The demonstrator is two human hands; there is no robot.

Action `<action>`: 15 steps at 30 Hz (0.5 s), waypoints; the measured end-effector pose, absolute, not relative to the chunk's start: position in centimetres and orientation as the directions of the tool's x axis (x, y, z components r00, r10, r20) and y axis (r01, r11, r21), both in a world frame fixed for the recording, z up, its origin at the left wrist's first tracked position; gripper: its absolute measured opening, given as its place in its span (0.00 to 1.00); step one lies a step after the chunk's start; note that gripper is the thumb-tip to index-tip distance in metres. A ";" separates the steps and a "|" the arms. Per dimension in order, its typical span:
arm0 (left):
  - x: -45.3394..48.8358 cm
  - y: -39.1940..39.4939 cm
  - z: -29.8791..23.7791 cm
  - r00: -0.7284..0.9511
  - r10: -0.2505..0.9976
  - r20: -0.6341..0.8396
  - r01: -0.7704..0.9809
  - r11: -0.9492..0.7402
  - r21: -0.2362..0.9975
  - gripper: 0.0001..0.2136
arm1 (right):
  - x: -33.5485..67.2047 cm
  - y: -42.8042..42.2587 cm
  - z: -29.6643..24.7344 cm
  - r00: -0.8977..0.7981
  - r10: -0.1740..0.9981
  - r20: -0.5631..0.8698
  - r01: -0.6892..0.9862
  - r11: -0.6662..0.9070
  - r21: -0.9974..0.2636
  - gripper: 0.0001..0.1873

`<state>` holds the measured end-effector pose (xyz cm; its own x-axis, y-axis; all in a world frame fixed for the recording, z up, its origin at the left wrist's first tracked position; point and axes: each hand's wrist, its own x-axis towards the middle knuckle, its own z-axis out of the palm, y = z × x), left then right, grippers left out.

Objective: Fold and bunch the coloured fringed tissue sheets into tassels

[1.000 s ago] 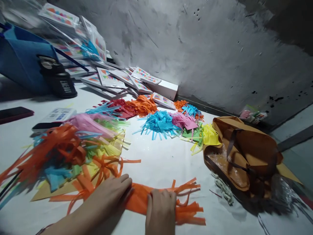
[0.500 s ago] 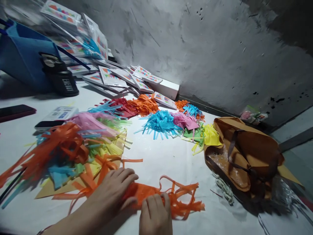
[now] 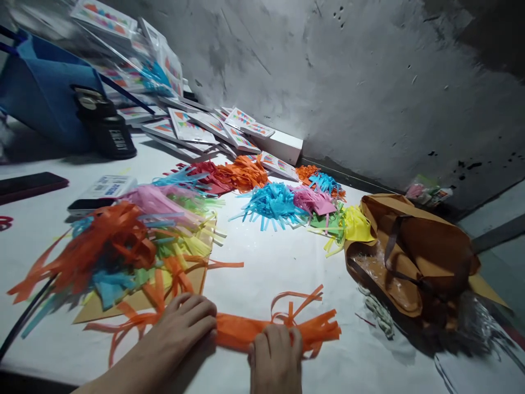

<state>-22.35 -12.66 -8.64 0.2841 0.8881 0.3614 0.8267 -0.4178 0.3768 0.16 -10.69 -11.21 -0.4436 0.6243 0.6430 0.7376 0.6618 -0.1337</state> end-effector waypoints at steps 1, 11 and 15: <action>-22.2 -12.6 -8.1 0.260 0.917 0.302 0.857 -0.363 0.365 0.08 | 0.1 -10.5 -11.2 -0.445 0.660 0.606 0.772 0.625 -0.114 0.16; -20.9 -10.9 -4.4 0.093 0.996 -0.018 0.971 -0.086 0.225 0.13 | -1.1 -8.9 -9.7 -0.322 0.786 0.528 0.905 0.419 -0.070 0.08; -21.2 -11.0 -5.0 0.101 0.995 0.017 0.965 -0.102 0.240 0.11 | -2.1 -9.8 -9.4 -0.404 0.628 0.666 0.731 0.659 -0.178 0.09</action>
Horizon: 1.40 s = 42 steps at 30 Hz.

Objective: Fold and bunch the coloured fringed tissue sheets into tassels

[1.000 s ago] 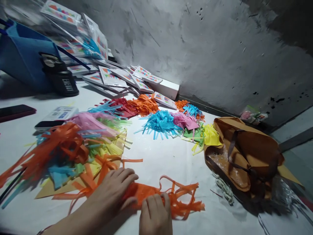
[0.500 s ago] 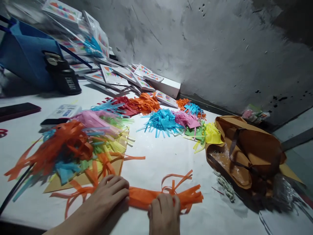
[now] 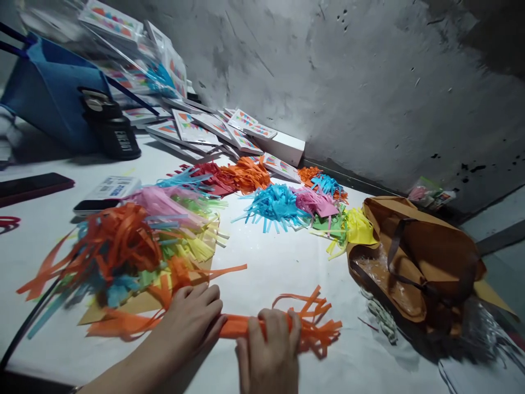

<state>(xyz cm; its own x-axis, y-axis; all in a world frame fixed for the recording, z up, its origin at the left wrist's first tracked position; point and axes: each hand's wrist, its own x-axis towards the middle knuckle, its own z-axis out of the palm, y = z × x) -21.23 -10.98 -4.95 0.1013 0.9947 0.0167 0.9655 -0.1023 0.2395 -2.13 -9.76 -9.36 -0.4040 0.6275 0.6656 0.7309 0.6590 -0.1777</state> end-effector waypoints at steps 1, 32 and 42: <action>-21.3 -11.1 -5.2 0.100 0.994 0.041 0.962 -0.107 0.251 0.10 | -2.4 -10.0 -9.4 -0.421 0.610 0.671 0.686 0.698 -0.204 0.12; -21.5 -11.9 -7.7 0.184 0.952 0.244 0.914 -0.257 0.314 0.09 | -1.5 -11.9 -9.8 -0.322 0.697 0.641 0.885 0.462 -0.057 0.09; -22.7 -12.2 -7.9 0.392 0.787 0.477 0.777 -0.560 0.286 0.08 | -3.5 -11.6 -9.7 -0.463 0.656 0.595 0.689 0.689 -0.223 0.12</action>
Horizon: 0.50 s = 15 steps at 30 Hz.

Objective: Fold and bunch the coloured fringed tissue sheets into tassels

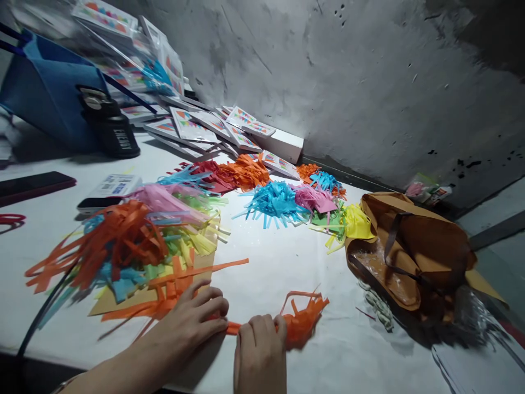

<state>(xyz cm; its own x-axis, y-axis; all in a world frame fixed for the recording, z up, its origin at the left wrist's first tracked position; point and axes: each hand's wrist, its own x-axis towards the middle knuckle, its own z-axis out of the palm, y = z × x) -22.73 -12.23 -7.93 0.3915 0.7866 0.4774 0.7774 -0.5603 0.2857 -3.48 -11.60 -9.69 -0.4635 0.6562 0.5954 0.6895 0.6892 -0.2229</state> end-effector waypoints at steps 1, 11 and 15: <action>-22.7 -12.3 -7.7 0.404 0.773 0.489 0.774 -0.574 0.268 0.08 | -3.6 -11.6 -9.6 -0.470 0.658 0.588 0.683 0.694 -0.230 0.11; -22.6 -12.5 -8.4 0.267 0.874 0.406 0.702 -0.465 0.540 0.10 | -1.7 -11.4 -10.1 -0.550 0.607 0.573 0.651 0.742 -0.162 0.14; -22.7 -12.7 -8.3 0.229 0.920 0.318 0.715 -0.380 0.587 0.09 | 0.0 -11.3 -10.6 -0.530 0.622 0.576 0.682 0.717 -0.146 0.13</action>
